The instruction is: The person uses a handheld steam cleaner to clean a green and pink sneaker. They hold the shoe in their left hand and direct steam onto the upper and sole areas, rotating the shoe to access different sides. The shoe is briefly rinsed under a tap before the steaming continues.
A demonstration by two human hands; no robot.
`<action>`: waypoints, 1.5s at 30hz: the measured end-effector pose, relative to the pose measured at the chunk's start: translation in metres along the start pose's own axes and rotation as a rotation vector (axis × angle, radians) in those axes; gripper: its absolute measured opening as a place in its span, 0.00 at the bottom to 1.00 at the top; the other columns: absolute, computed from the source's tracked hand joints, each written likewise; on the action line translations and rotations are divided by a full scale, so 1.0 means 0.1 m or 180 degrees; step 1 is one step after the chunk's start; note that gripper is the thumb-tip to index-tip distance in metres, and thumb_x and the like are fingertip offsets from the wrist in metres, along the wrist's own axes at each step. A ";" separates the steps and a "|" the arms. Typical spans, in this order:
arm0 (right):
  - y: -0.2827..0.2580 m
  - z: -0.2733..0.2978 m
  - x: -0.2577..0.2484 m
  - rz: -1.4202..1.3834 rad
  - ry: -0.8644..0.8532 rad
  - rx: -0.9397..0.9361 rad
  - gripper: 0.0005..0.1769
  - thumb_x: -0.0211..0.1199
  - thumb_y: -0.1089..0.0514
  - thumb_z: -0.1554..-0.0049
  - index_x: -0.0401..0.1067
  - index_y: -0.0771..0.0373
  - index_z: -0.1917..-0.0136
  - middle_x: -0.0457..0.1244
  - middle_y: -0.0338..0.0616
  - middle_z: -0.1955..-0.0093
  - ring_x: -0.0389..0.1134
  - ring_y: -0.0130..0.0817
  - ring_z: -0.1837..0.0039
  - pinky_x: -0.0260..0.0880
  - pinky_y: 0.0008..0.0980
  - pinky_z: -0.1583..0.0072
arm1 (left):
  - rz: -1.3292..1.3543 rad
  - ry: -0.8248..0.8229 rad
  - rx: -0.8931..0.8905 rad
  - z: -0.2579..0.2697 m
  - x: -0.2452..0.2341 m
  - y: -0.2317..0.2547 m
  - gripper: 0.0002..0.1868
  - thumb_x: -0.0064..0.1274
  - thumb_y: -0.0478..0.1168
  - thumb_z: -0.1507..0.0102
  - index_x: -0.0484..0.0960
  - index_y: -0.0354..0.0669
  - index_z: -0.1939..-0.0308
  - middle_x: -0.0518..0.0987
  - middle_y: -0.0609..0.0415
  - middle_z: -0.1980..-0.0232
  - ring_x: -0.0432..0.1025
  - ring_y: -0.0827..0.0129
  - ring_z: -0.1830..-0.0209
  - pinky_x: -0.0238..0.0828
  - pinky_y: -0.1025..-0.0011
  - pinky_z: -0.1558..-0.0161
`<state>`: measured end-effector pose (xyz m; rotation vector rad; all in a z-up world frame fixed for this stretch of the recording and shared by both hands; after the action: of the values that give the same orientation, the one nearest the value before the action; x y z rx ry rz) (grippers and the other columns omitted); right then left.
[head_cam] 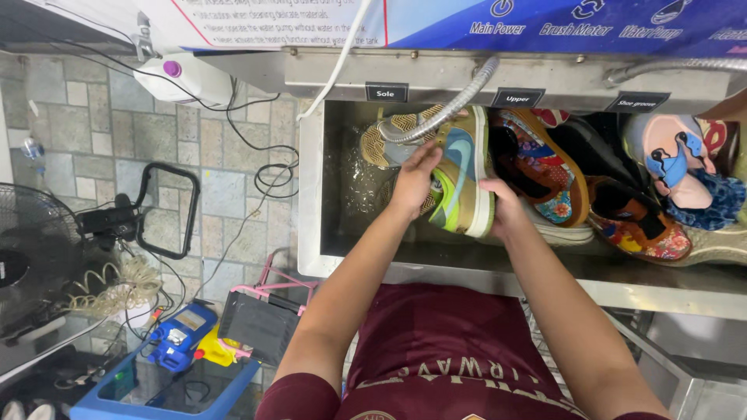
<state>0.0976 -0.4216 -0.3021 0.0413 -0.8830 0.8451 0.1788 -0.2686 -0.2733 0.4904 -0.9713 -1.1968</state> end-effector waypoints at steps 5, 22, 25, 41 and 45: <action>-0.45 -0.18 0.41 0.0176 -0.0421 -0.0797 0.39 0.66 0.47 0.46 0.60 0.58 0.25 0.63 0.46 0.30 0.66 0.43 0.30 0.63 0.50 0.28 | 0.1159 0.0383 -0.0448 -0.51 -0.09 -0.25 0.23 0.42 0.50 0.28 0.77 0.33 0.43 0.81 0.42 0.49 0.77 0.56 0.52 0.76 0.59 0.49; -0.80 -0.53 0.36 -0.0038 -0.0468 -0.0478 0.31 0.66 0.49 0.46 0.70 0.63 0.32 0.67 0.47 0.36 0.70 0.40 0.35 0.68 0.45 0.31 | 0.3608 -0.1454 -0.0166 -0.97 0.33 -0.16 0.13 0.48 0.40 0.23 0.78 0.40 0.61 0.78 0.52 0.65 0.75 0.59 0.64 0.74 0.60 0.57; -0.72 -0.42 0.34 -0.0087 -0.0631 -0.0498 0.33 0.66 0.49 0.46 0.68 0.65 0.31 0.67 0.47 0.35 0.69 0.41 0.34 0.67 0.47 0.30 | 0.2061 -0.0127 -0.0535 -0.78 0.17 -0.30 0.09 0.42 0.33 0.41 0.79 0.37 0.63 0.80 0.47 0.63 0.76 0.59 0.65 0.76 0.62 0.56; -0.33 1.18 1.16 -0.1379 -0.2421 -0.0084 0.56 0.64 0.42 0.46 0.45 0.71 0.16 0.52 0.80 0.23 0.64 0.61 0.28 0.73 0.48 0.44 | 0.1550 0.0115 -0.0145 0.67 0.41 0.29 0.36 0.46 0.53 0.40 0.64 0.49 0.28 0.66 0.52 0.30 0.62 0.57 0.29 0.56 0.49 0.29; -0.13 1.05 0.98 -0.1704 -0.2009 0.0188 0.49 0.56 0.34 0.33 0.43 0.69 0.17 0.50 0.77 0.25 0.64 0.67 0.30 0.72 0.55 0.38 | 0.2834 -0.1014 -0.0972 0.43 0.70 -0.01 0.43 0.41 0.70 0.37 0.67 0.42 0.29 0.69 0.41 0.31 0.64 0.45 0.32 0.55 0.46 0.31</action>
<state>0.0702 -0.4065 -0.1608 0.5971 -1.3545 0.3442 0.1461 -0.3273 -0.2259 -0.3765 -1.0777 -0.5851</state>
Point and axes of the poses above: each hand's wrist, its own z-axis away from the middle knuckle, its own x-axis out of the palm, y = z × x, the point moved 9 cm from there along -z, towards the middle knuckle
